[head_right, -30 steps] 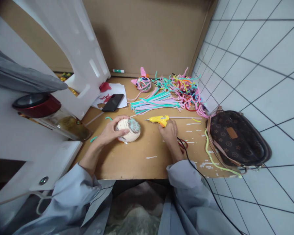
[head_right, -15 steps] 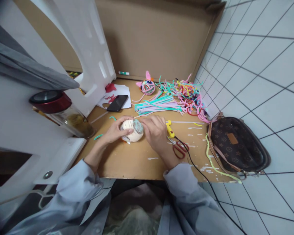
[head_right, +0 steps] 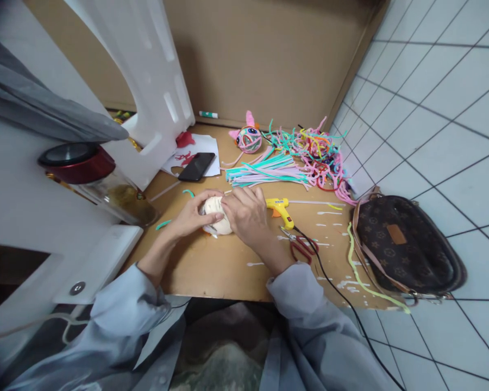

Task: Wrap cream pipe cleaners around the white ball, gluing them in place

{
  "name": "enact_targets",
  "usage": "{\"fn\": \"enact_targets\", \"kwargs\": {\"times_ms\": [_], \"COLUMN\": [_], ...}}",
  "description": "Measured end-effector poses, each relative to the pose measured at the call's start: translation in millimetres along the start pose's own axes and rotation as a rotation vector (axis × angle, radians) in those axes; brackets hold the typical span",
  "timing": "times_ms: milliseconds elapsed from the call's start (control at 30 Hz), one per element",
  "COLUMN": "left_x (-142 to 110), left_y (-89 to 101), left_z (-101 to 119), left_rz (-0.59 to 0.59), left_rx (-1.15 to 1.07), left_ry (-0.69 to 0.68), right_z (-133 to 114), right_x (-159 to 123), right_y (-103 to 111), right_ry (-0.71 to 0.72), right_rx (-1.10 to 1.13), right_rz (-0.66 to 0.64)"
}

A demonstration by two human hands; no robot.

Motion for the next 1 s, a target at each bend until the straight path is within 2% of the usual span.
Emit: {"fn": "enact_targets", "kwargs": {"times_ms": [300, 567, 867, 1000], "left_x": [-1.2, -1.5, -1.3, -0.9], "left_y": [1.7, 1.4, 0.5, 1.7], "left_z": [1.5, 3.0, 2.4, 4.4], "left_rz": [-0.007, -0.012, -0.027, -0.038], "left_rx": [0.012, 0.017, 0.021, 0.04], "left_ry": [0.041, 0.018, 0.009, -0.042], "right_z": [7.5, 6.6, 3.7, 3.1], "right_x": [-12.6, -17.1, -18.6, -19.2], "right_y": [-6.8, -14.2, -15.5, -15.7], "right_ry": [-0.052, -0.096, -0.064, -0.059], "right_rx": [0.122, 0.214, 0.207, 0.204], "right_rz": [-0.05, -0.076, -0.028, 0.008]}}
Point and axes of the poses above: each hand's wrist, its own x-axis towards the middle knuckle, its own y-axis out of the back of the hand, z = x × y, the point moved 4 cm from there along x, towards the middle knuckle, and after that the axes turned 14 degrees about -x, right-handed, at the moved point
